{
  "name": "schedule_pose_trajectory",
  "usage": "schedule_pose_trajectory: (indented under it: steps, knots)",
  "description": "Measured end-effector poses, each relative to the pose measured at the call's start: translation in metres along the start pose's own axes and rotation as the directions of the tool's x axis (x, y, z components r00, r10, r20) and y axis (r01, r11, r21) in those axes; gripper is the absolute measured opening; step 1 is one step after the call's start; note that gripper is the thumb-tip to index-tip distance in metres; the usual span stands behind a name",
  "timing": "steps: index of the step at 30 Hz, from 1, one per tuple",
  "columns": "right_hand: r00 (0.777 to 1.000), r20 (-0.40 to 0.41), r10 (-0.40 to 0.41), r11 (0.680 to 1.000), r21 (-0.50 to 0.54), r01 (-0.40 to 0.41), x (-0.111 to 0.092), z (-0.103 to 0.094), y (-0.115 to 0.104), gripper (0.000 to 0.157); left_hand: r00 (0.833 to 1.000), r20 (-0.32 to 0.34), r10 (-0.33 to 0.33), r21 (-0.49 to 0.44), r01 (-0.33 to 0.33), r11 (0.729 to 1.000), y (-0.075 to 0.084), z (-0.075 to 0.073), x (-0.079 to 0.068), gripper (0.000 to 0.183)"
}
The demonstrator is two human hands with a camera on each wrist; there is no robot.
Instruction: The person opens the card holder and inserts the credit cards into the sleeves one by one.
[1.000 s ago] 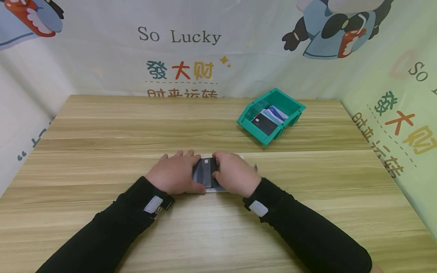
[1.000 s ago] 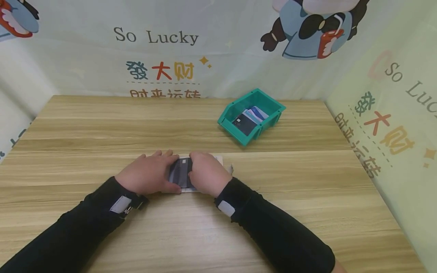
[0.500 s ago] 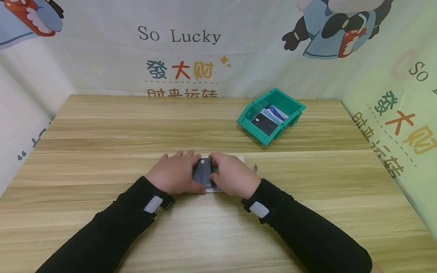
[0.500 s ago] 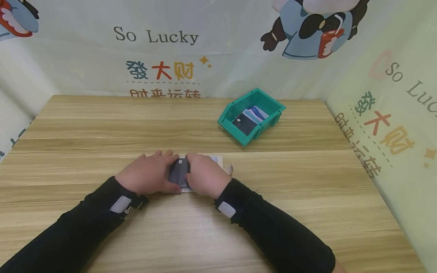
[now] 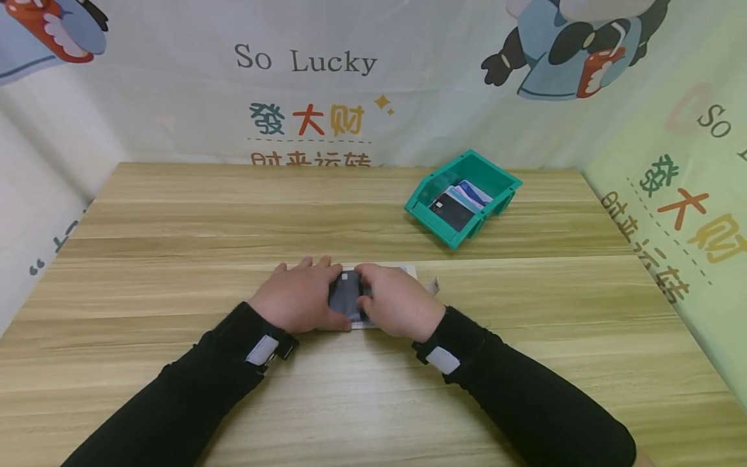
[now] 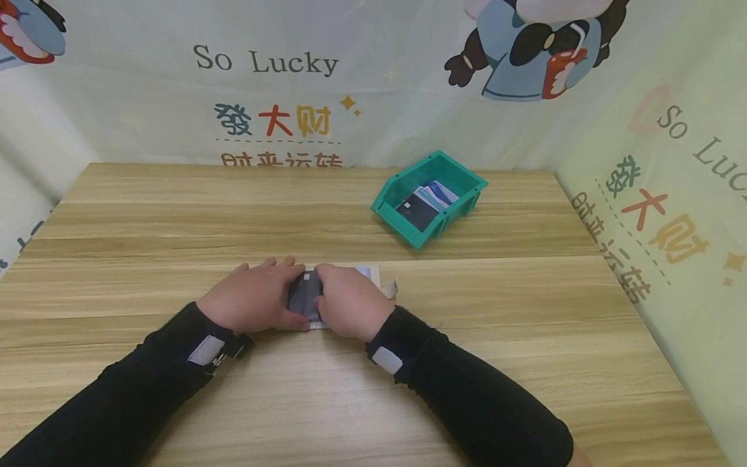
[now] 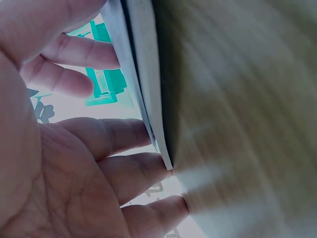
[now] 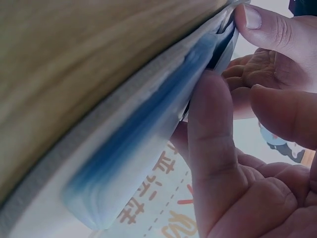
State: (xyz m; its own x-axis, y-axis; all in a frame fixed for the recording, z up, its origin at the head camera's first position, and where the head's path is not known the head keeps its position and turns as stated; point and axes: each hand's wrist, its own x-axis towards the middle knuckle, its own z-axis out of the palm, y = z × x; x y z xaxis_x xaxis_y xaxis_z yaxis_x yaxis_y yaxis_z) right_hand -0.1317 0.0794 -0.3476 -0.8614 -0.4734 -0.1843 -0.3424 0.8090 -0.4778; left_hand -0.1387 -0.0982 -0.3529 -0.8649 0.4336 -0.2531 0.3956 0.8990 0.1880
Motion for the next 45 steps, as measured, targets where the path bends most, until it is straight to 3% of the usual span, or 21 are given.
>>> schedule_pose_trajectory:
  steps: [17,27,37,45]
  knots:
    - [0.996,0.032,-0.078,0.995,-0.065,0.080,-0.002,-0.002,-0.001,0.036,1.000,-0.017,0.009,0.017,-0.009,1.000,-0.002,0.001,0.000,0.098]
    - [0.997,0.004,-0.076,0.997,-0.018,0.076,-0.004,-0.011,0.002,0.036,1.000,-0.011,0.004,0.004,-0.004,1.000,-0.003,0.001,0.000,0.099]
    - [0.997,-0.077,-0.009,1.000,0.002,0.009,-0.006,-0.034,0.012,0.040,1.000,-0.011,-0.011,-0.020,0.011,1.000,-0.003,0.001,0.001,0.100]
    - [0.971,-0.238,0.023,0.999,-0.026,-0.030,0.002,-0.065,0.040,0.037,1.000,-0.024,-0.004,-0.025,0.004,1.000,-0.002,0.001,0.000,0.096]
